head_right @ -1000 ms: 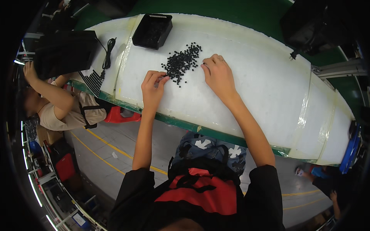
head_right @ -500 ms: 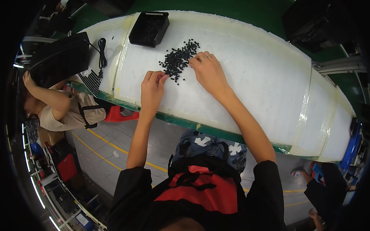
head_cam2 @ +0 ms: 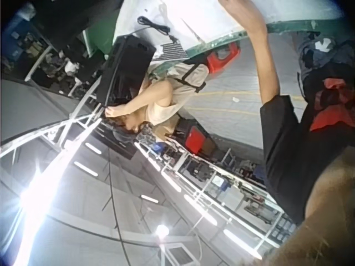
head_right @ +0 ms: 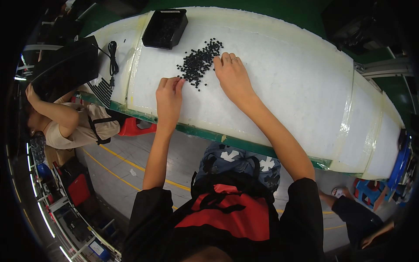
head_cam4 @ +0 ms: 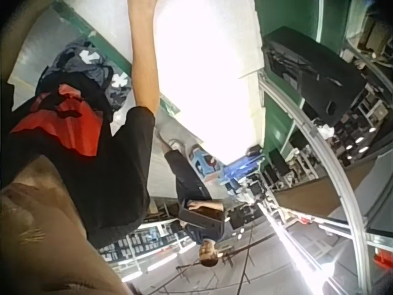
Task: Applying small rubber feet to the bottom of an electronic housing on an assembly line.
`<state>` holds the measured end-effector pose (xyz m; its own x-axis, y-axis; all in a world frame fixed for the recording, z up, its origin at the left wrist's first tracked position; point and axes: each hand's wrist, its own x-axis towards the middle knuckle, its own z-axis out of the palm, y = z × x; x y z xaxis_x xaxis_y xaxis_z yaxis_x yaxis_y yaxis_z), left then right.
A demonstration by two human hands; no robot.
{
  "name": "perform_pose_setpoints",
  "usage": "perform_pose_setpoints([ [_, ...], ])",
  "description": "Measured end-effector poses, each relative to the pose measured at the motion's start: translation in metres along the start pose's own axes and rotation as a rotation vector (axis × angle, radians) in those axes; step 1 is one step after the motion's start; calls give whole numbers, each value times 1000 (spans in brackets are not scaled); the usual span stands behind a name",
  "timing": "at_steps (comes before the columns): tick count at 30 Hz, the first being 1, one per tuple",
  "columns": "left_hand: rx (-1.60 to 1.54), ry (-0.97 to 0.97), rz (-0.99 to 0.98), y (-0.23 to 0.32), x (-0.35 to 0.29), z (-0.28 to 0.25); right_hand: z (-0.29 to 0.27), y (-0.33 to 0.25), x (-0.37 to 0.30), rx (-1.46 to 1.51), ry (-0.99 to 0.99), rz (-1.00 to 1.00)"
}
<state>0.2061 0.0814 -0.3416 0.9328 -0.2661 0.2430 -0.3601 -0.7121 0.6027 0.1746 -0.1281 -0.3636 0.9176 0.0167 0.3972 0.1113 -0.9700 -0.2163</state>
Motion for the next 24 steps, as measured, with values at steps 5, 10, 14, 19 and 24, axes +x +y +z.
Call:
perform_pose_setpoints([
  [5,46,45,186,-9,-3,4,1,4,-1,125,15,-14],
  [10,41,-68,96,-1,0,-2,-3,5,0,137,-32,-36],
  [14,51,-116,116,-7,4,-3,3,-3,2,12,-69,2],
  [19,38,-99,157,-5,3,-4,-2,-9,6,22,-118,81],
  [24,29,-77,116,-3,-4,-7,-6,-11,5,-22,-98,66],
])
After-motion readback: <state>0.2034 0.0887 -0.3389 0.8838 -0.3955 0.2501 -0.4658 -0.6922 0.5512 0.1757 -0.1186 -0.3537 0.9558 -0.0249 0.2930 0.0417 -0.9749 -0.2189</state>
